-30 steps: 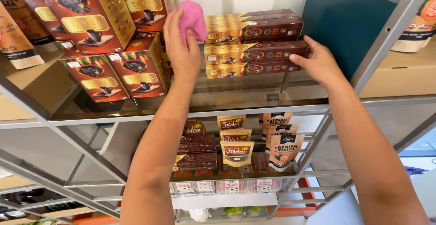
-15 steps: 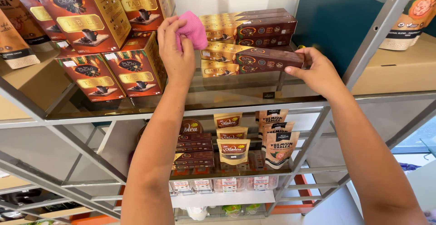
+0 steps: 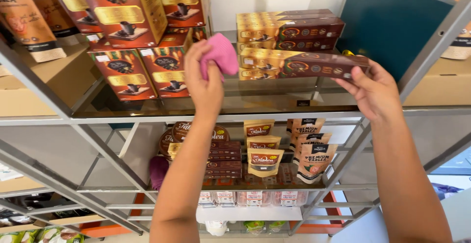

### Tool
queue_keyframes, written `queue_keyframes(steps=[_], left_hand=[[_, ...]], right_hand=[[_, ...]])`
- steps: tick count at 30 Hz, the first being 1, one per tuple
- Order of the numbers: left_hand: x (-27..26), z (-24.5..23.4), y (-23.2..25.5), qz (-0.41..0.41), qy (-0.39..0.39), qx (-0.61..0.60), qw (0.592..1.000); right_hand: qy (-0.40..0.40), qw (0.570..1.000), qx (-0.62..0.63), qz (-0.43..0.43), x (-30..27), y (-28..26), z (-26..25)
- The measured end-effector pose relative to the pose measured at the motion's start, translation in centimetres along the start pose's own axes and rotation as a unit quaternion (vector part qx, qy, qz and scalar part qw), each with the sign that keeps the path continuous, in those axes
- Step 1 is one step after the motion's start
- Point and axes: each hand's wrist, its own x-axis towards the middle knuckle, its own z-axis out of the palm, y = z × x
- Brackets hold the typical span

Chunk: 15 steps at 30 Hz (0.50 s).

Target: Wiping dust off product boxes on a store shelf using a pink cloth.

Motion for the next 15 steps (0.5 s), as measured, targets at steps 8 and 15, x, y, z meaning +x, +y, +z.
queue_keyframes(steps=[8, 15], left_hand=[[-3.2, -2.2, 2.4, -0.092, 0.050, -0.102, 0.989], [-6.7, -5.3, 4.5, -0.114, 0.090, -0.122, 0.982]], right_hand=[[0.046, 0.991, 0.024, -0.119, -5.0, 1.3, 2.4], [0.058, 0.983, 0.086, -0.150, -10.2, 4.1, -1.2]])
